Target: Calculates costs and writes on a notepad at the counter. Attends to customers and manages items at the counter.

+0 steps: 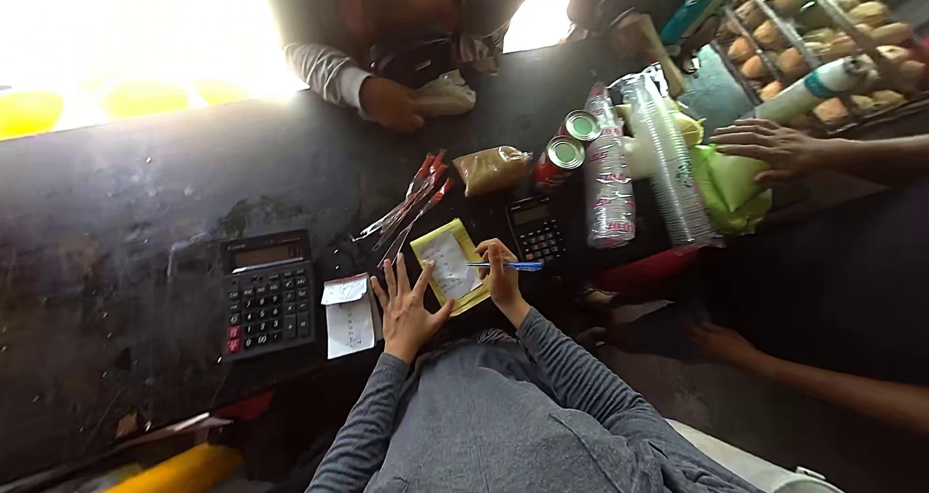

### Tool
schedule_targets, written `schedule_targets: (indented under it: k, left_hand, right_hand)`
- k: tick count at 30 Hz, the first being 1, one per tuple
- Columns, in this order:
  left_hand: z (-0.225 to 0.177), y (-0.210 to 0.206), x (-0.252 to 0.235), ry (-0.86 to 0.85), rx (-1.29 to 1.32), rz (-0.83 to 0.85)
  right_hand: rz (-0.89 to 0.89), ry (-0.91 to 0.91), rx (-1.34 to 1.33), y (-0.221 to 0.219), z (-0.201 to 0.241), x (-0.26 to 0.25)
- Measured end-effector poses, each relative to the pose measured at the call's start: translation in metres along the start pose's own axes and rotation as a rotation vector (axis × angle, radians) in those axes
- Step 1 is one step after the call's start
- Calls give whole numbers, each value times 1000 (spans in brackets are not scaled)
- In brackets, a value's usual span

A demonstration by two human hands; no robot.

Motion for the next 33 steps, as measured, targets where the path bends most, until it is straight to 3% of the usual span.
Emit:
schedule_targets:
  k: [4,11,33]
  left_hand:
    - [-1,2,0,-20,2,-34]
    - [-6,10,1,-31,-7,-110]
    - [-4,7,4,-12,-45,-87]
  right_hand:
    - [30,22,1,5,-16,-1]
    - [76,126,65,-3,2,2]
    - [184,245,95,-10,8,8]
Point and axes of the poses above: each hand's wrist, its own x-axis away from the middle knuckle, its own y-axis out of the back of the hand, z = x × y, the point moved 10 cm from there along -x, towards the middle knuckle, and after that the axes turned 12 degrees about -x, right-handed, at the moved point
